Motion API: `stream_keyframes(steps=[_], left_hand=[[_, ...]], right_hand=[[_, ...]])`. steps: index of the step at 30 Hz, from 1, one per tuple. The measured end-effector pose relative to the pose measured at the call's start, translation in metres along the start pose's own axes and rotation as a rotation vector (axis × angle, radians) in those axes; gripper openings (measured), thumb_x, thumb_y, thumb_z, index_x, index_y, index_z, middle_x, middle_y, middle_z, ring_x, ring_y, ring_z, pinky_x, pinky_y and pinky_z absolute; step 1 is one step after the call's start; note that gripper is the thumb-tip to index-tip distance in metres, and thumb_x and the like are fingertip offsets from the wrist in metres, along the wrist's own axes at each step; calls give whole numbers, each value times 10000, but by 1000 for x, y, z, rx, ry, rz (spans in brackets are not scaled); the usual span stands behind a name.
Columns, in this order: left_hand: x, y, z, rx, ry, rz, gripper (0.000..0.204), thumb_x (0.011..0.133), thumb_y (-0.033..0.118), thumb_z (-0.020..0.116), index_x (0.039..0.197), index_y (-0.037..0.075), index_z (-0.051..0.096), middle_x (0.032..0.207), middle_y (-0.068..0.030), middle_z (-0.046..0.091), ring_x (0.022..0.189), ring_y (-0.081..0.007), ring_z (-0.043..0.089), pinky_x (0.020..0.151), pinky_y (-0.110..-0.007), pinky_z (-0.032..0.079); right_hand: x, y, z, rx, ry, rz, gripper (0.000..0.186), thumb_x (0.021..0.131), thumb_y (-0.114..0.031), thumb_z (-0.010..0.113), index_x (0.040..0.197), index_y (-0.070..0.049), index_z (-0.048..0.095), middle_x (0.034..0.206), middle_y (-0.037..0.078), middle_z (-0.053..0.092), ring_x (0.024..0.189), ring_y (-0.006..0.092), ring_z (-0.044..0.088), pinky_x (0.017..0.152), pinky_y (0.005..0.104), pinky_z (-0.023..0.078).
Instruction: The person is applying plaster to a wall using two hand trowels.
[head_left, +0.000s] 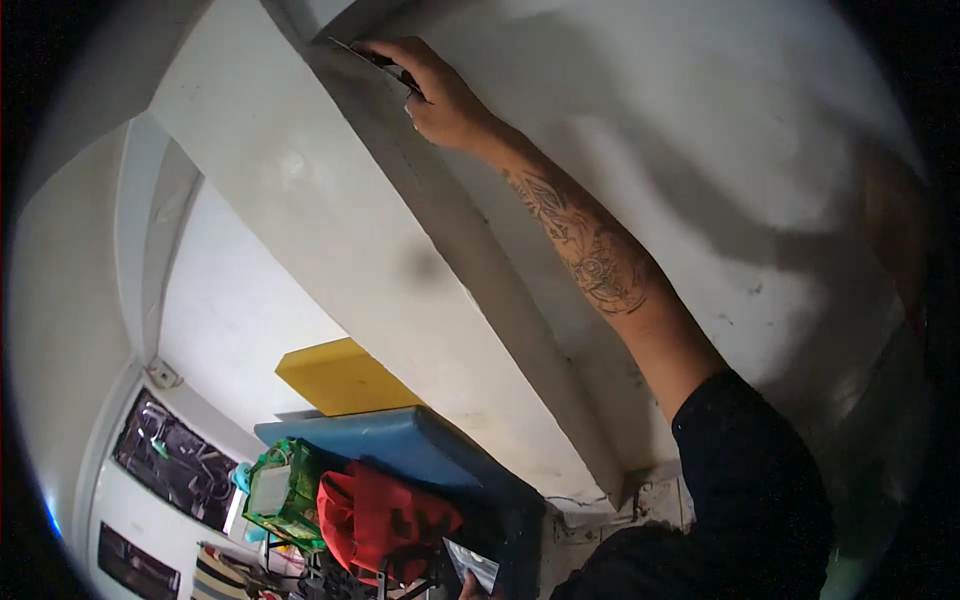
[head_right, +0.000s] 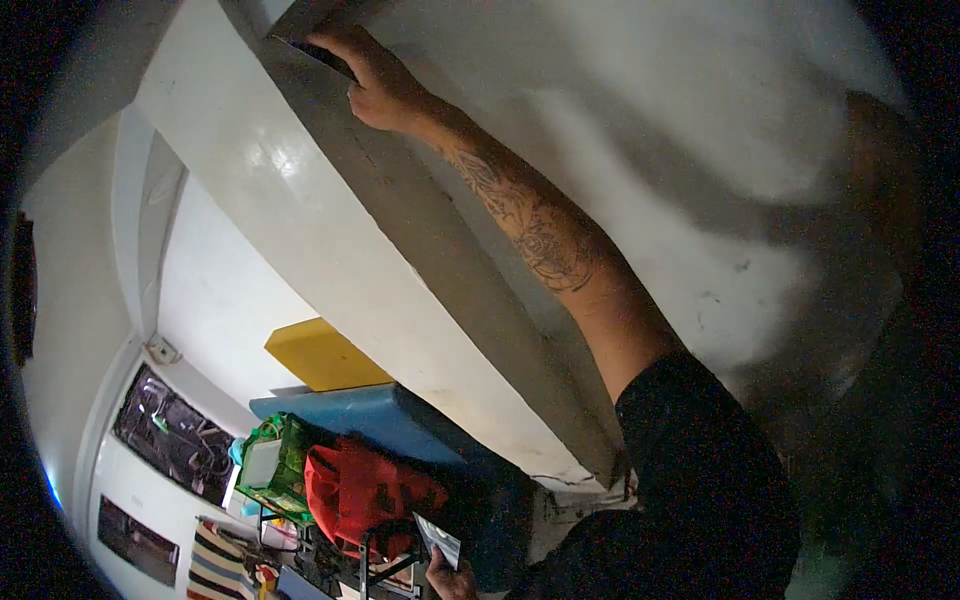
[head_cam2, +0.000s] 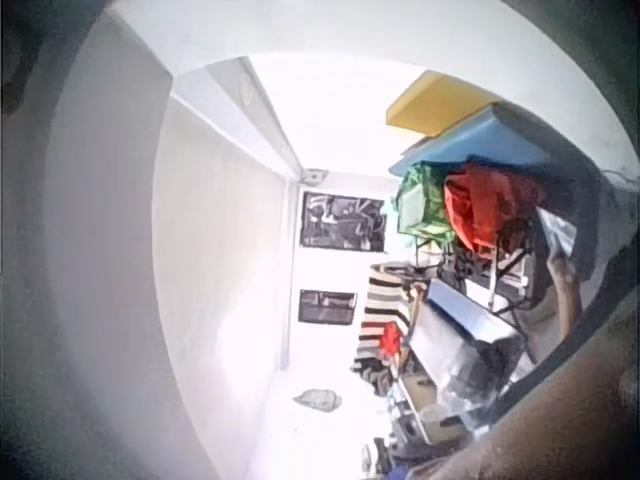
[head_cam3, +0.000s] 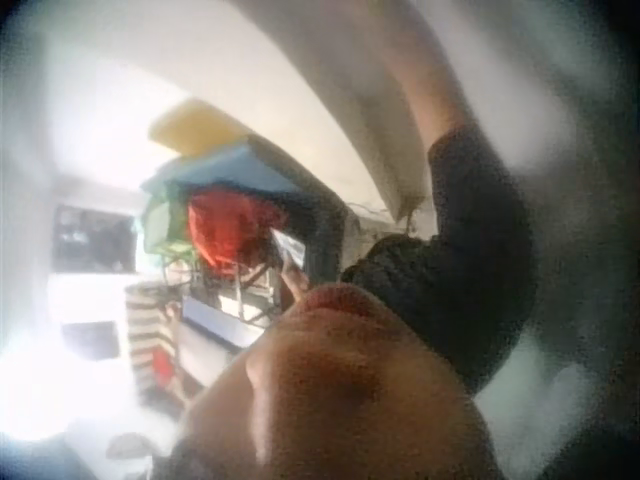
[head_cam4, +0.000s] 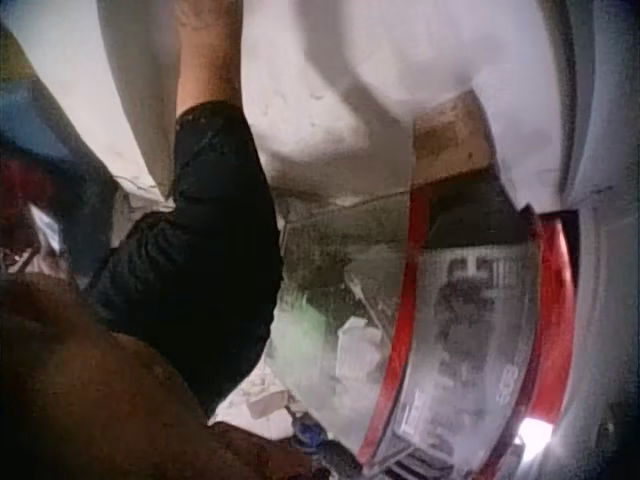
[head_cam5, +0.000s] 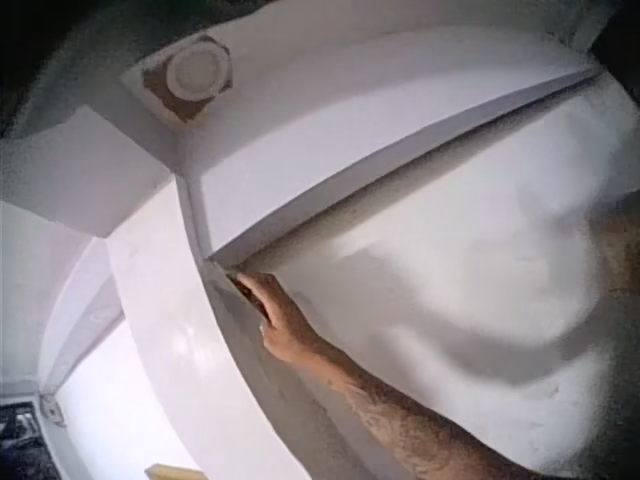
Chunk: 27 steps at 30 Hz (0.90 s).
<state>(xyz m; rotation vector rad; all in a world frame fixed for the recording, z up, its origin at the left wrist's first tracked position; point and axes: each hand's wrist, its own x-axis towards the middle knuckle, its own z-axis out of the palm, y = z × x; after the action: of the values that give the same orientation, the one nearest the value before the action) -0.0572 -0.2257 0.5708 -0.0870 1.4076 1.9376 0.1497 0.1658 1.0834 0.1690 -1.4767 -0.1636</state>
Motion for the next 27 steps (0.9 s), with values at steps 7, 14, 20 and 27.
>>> stream_keyframes(steps=[7, 14, 20, 27], left_hand=[[2, -32, 9, 229, -139, 473, 292, 820, 38, 454, 1099, -29, 509, 593, 66, 351, 439, -34, 246, 359, -201, 183], [8, -28, 24, -529, -84, -18, 237, 798, 101, 515, 1016, 7, 520, 930, -98, 597, 842, -220, 589, 752, -306, 491], [-6, -19, 37, -453, -54, -69, 247, 822, 129, 487, 1029, -2, 520, 981, -109, 581, 908, -249, 561, 817, -376, 453], [-13, -2, 46, -367, -169, -175, 327, 800, 111, 512, 1101, -9, 478, 1050, -125, 554, 964, -263, 535, 864, -400, 416]], right_hand=[[22, 8, 20, 95, 35, -112, 655, 616, 190, 333, 1206, -80, 417, 1193, 98, 447, 1142, 239, 403, 986, 336, 314], [16, 2, 28, 104, -8, -117, 663, 631, 159, 364, 1264, -36, 330, 1242, 175, 385, 1193, 291, 343, 992, 331, 275], [-33, -22, 16, 44, -90, 5, 687, 583, 218, 362, 1198, -79, 426, 1164, 90, 457, 1124, 242, 413, 969, 326, 342], [-107, -47, 0, 3, -180, 63, 663, 593, 204, 391, 1194, -72, 426, 1164, 90, 458, 1111, 247, 421, 964, 332, 342]])
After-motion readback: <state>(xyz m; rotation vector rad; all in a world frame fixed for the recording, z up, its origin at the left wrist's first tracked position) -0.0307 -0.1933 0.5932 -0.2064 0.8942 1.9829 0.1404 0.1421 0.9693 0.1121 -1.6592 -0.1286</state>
